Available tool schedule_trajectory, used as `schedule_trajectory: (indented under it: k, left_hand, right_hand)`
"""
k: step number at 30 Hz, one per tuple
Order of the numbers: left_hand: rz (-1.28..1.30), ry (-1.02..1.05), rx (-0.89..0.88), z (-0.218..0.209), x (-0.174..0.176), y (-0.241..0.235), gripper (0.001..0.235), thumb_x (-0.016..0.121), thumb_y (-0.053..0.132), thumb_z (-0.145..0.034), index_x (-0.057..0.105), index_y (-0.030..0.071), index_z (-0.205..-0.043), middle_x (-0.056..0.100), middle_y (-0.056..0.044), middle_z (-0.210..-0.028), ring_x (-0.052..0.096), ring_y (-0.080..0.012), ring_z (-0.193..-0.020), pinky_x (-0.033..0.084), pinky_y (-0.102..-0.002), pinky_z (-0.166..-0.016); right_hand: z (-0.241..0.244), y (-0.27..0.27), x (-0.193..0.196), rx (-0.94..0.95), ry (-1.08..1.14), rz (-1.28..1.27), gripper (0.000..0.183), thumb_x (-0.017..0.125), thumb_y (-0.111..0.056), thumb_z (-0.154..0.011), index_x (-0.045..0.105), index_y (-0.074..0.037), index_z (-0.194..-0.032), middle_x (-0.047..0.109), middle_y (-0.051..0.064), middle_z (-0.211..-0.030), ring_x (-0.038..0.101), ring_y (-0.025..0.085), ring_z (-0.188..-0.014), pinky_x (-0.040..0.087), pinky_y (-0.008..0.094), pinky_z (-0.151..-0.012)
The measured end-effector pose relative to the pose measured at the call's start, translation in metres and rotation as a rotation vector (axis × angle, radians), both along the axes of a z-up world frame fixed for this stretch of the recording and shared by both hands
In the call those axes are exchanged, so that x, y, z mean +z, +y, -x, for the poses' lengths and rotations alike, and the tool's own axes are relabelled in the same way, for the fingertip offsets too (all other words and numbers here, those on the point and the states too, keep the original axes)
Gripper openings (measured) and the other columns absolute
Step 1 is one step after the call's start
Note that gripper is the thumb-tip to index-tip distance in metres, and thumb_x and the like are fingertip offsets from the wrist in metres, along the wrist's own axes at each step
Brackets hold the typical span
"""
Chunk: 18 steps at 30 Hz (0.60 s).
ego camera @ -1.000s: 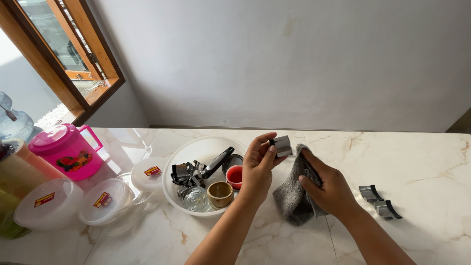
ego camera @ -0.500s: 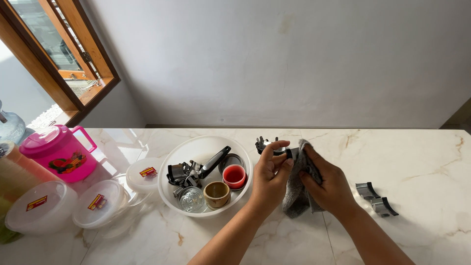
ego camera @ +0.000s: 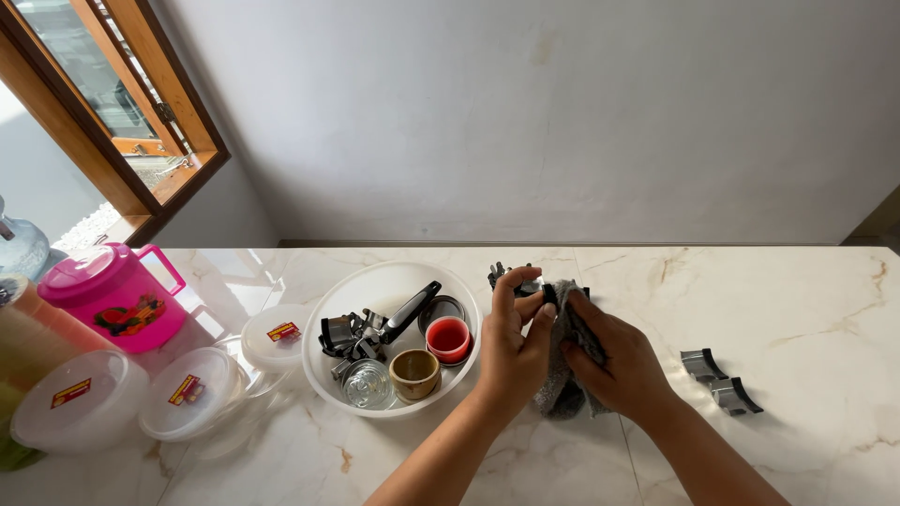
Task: Cleaning and wiping small machine components with a cloth on a counter.
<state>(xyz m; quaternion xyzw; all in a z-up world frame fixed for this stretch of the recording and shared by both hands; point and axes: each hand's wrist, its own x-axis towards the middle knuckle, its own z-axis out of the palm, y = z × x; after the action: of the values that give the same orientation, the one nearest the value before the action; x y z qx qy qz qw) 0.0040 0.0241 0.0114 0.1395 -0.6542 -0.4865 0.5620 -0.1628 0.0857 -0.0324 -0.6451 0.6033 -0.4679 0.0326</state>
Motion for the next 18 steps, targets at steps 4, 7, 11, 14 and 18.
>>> schedule_trajectory:
  k: [4, 7, 11, 14, 18]
  left_hand:
    - [0.053, 0.019, -0.029, 0.007, -0.007, 0.0, 0.041, 0.057, -0.007, -0.098, 0.051, 0.009, -0.136, 0.075, -0.015, -0.088, 0.071, -0.0178, -0.088, 0.057, -0.039, -0.09]
    - [0.018, 0.075, -0.054, 0.015, -0.023, -0.012, 0.041, 0.054, -0.006, -0.1, 0.046, 0.008, -0.138, 0.076, -0.015, -0.096, 0.069, -0.0182, -0.091, 0.056, -0.043, -0.093]
    - [-0.122, 0.122, -0.175, 0.02, -0.028, -0.02, 0.04, 0.049, -0.008, -0.101, 0.043, 0.009, -0.137, 0.067, -0.008, -0.094, 0.057, -0.0126, -0.087, 0.05, -0.031, -0.088]
    - [-0.219, 0.212, -0.253, 0.021, -0.028, -0.021, 0.029, 0.043, -0.006, -0.105, 0.049, 0.009, -0.13, 0.065, -0.006, -0.093, 0.055, -0.0132, -0.086, 0.048, -0.029, -0.084]
    - [-0.185, 0.122, -0.197, 0.022, -0.033, -0.024, 0.026, 0.041, -0.007, -0.104, 0.056, 0.01, -0.119, 0.059, -0.003, -0.094, 0.047, -0.0088, -0.084, 0.041, -0.026, -0.078]
  right_hand:
    - [0.012, -0.002, -0.003, -0.014, -0.13, 0.024, 0.068, 0.069, -0.009, -0.08, 0.057, -0.011, -0.147, 0.071, 0.021, -0.129, 0.065, 0.039, -0.12, 0.053, 0.054, -0.096]
    - [0.008, 0.0, 0.013, 0.043, -0.301, 0.035, 0.052, 0.066, -0.006, -0.086, 0.066, -0.008, -0.139, 0.079, 0.018, -0.107, 0.075, 0.027, -0.1, 0.057, 0.049, -0.09]
    - [0.012, -0.001, -0.003, 0.129, -0.494, 0.014, 0.043, 0.067, -0.005, -0.087, 0.07, -0.004, -0.129, 0.079, 0.016, -0.099, 0.074, 0.024, -0.094, 0.058, 0.048, -0.088]
    - [0.006, -0.001, -0.007, 0.173, -0.568, -0.016, 0.032, 0.069, -0.007, -0.09, 0.073, -0.002, -0.121, 0.08, 0.018, -0.094, 0.074, 0.023, -0.089, 0.059, 0.047, -0.084]
    - [-0.007, 0.004, 0.0, 0.163, -0.487, -0.037, 0.023, 0.071, -0.008, -0.091, 0.074, -0.003, -0.113, 0.08, 0.013, -0.087, 0.072, 0.018, -0.088, 0.059, 0.044, -0.082]
